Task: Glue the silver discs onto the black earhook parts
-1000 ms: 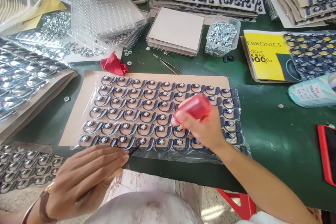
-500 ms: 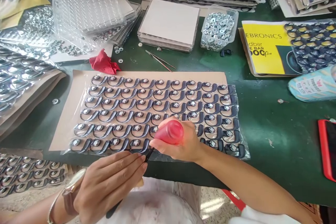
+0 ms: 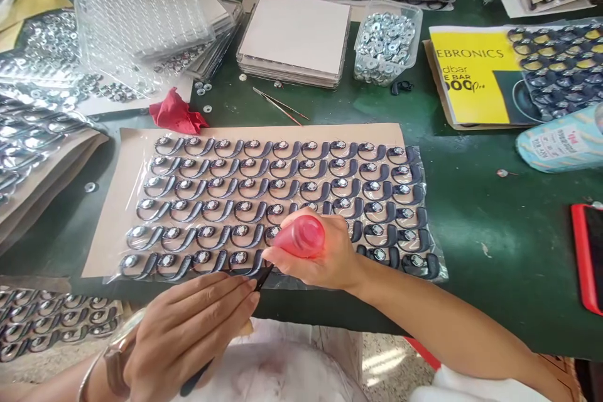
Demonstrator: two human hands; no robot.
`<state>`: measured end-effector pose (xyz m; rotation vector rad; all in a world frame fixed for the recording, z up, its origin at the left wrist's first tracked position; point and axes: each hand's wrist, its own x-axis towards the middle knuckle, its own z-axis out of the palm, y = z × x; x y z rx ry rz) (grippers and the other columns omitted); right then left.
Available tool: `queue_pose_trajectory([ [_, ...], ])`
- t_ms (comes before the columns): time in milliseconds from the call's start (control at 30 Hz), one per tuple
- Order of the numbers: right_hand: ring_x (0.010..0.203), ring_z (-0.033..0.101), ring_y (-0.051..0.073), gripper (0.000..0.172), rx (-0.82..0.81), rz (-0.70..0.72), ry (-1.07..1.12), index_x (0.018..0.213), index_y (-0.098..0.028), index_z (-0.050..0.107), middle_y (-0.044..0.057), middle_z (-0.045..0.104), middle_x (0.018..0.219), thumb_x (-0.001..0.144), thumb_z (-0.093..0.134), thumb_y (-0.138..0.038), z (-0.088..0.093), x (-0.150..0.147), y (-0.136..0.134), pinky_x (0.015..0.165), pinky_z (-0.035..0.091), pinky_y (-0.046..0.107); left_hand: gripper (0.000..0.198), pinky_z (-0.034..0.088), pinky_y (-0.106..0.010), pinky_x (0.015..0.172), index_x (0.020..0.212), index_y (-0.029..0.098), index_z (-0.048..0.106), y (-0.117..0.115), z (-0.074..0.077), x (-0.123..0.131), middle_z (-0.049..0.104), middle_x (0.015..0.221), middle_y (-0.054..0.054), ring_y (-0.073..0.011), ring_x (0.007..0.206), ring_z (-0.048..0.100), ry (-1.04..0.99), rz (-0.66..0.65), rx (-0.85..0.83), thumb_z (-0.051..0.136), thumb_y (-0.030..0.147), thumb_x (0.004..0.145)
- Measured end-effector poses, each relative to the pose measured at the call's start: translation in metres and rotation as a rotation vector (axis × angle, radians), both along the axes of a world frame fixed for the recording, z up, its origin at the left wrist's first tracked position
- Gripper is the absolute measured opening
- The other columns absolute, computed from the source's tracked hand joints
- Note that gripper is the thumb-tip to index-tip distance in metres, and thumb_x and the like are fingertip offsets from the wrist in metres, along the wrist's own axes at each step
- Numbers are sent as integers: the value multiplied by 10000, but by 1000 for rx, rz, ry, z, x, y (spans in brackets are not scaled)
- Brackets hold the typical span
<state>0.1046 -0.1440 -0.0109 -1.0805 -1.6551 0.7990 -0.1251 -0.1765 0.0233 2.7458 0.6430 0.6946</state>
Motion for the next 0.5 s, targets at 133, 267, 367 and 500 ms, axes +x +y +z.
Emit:
queue_pose_trajectory([
  [133,563,657,140,147,-76,-48,14,751,-195,648,29,683,704,787,727,-314,0,2,0,526,546,243,270,525,-376,955,1082,48,683,-2,-6,-4,713,1099,-101,-226,1092,643,-14,-5,-4,464,141,955],
  [267,558,644,128,127,-163,-35,23,755,-201,643,9,678,694,774,734,-289,0,3,0,540,543,239,285,513,-381,974,1103,40,677,-2,-11,-5,698,1135,-112,-237,1133,619,-18,-16,-12,456,134,949],
  [367,584,656,132,120,-202,-22,29,759,-204,644,6,682,693,778,730,-286,0,2,-1,558,551,239,277,521,-379,961,1096,35,680,-1,-11,-4,700,1125,-116,-238,1123,624,-36,-21,-15,471,130,941],
  [500,596,667,133,111,-190,-3,35,767,-203,663,4,691,701,773,741,-282,-2,1,0,573,557,236,273,524,-379,953,1093,29,680,-1,-8,-5,705,1112,-120,-239,1115,628,-44,-25,-37,474,127,941],
])
